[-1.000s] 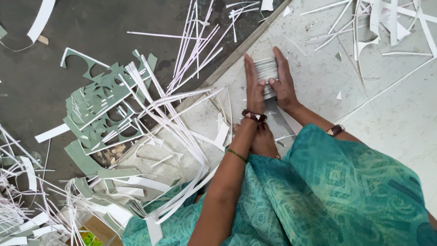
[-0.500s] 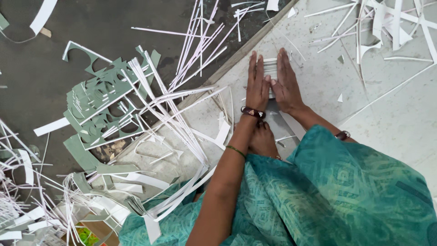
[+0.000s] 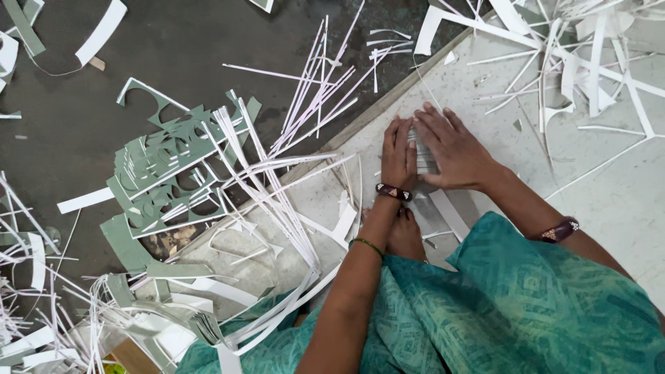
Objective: The person sits on the floor of a paper craft workshop and assembles decorative greeting cards. They pick up card blanks with floral cutouts, align and press inner paper sheets into the covers, peel thin paper strips from the cards, stack round paper discs, and brush paper scraps aside on the floor.
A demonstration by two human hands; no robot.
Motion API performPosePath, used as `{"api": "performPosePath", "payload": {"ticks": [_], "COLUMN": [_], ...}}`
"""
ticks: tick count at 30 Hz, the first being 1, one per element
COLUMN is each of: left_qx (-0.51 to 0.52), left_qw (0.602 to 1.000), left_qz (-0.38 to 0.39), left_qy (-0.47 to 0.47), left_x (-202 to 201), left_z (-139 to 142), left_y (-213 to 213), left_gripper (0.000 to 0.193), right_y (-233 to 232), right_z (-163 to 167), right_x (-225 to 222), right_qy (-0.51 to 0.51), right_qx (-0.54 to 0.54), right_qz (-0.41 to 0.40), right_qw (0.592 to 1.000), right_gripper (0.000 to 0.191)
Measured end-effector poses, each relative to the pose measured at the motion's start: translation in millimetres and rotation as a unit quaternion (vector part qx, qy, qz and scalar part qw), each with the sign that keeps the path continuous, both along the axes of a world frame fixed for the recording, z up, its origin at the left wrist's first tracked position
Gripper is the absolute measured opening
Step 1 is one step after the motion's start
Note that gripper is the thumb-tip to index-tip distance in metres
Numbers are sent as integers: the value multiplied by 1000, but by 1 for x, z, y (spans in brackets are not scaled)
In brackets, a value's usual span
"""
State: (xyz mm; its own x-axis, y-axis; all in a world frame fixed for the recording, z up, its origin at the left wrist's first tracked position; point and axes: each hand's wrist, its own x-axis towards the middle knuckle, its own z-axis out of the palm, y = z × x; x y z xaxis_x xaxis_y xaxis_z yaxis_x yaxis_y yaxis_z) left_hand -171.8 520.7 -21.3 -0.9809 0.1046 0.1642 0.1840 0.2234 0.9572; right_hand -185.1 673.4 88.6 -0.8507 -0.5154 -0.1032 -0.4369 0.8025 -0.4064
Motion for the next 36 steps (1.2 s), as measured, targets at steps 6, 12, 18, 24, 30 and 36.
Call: {"api": "performPosePath", "payload": {"ticks": [6,12,18,24,30,36], "left_qx": [8,121,263,56,271,391], "left_qw": [1000,985,956,988,952,867], "left_qz": [15,70,120,136,142,263], "left_qy": [-26,-106,-52,-39,-26,163], "left_x": [-5,-18,0,27,69,137], "left_z": [1,35,62,73,129,199], "left_y": [6,-26,-102,-123,-193,-318], "left_gripper": [66,76,74,83,141,144], "right_y": [-23,-7,-8,-46,-210,-390], "right_z": [-4,16,9,30,94,189], "right_x": [-14,-18,-5,-24,-28,20], "right_qy": [80,39,51,-33,-372,-472], "right_qx": [38,-27,2,-181,-509,-425], "right_qz": [8,-68,-107,-146,85,256], "right_qw": [996,997,993,972,771,729], "right_gripper": [87,90,104,103,100,100]}}
